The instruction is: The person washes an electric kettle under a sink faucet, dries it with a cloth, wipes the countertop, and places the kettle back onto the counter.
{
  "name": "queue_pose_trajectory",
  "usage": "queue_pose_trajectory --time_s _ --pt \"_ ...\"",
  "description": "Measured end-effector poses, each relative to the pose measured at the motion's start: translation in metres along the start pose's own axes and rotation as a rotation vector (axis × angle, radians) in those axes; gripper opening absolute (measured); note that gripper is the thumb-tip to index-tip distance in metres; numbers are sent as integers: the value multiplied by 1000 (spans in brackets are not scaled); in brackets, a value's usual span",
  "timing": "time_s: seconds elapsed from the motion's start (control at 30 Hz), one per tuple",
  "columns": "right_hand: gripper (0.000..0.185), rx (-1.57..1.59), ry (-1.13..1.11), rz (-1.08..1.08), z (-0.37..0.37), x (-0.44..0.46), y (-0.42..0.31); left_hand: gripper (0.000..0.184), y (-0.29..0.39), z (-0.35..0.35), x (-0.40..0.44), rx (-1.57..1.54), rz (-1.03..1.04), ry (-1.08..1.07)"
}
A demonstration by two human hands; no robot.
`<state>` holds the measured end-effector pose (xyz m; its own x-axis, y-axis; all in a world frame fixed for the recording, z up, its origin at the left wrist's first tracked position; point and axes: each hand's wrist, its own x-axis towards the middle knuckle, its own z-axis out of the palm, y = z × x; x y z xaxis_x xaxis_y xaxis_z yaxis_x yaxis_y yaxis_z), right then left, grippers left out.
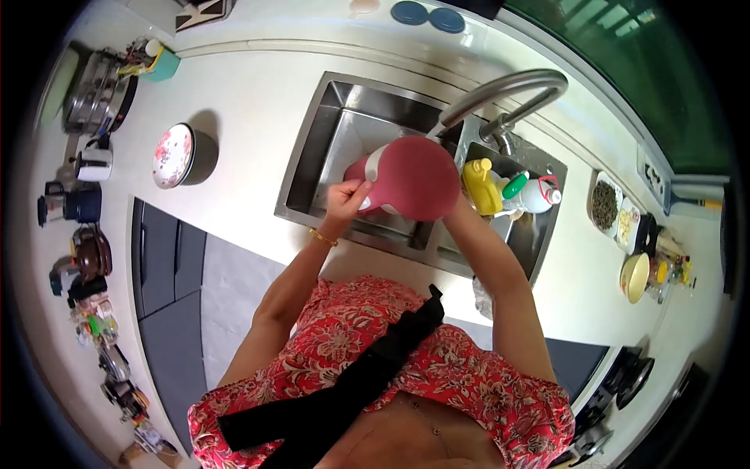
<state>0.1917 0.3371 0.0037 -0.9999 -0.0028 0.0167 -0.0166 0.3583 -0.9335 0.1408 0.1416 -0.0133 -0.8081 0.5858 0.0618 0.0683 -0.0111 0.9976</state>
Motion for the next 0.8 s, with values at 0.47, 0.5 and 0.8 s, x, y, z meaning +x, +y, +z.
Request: queue_pose_trajectory --time_s 0.47,0.5,0.8 --pt "31 452 -68 386 -21 -46 -64 31 -1 -1 -8 142 21 77" --pt "31 469 -69 439 -27 -53 -69 30 0 -1 -8 130 71 55" --pt "30 473 -70 568 -29 -52 -75 23 20 3 -2 206 270 37"
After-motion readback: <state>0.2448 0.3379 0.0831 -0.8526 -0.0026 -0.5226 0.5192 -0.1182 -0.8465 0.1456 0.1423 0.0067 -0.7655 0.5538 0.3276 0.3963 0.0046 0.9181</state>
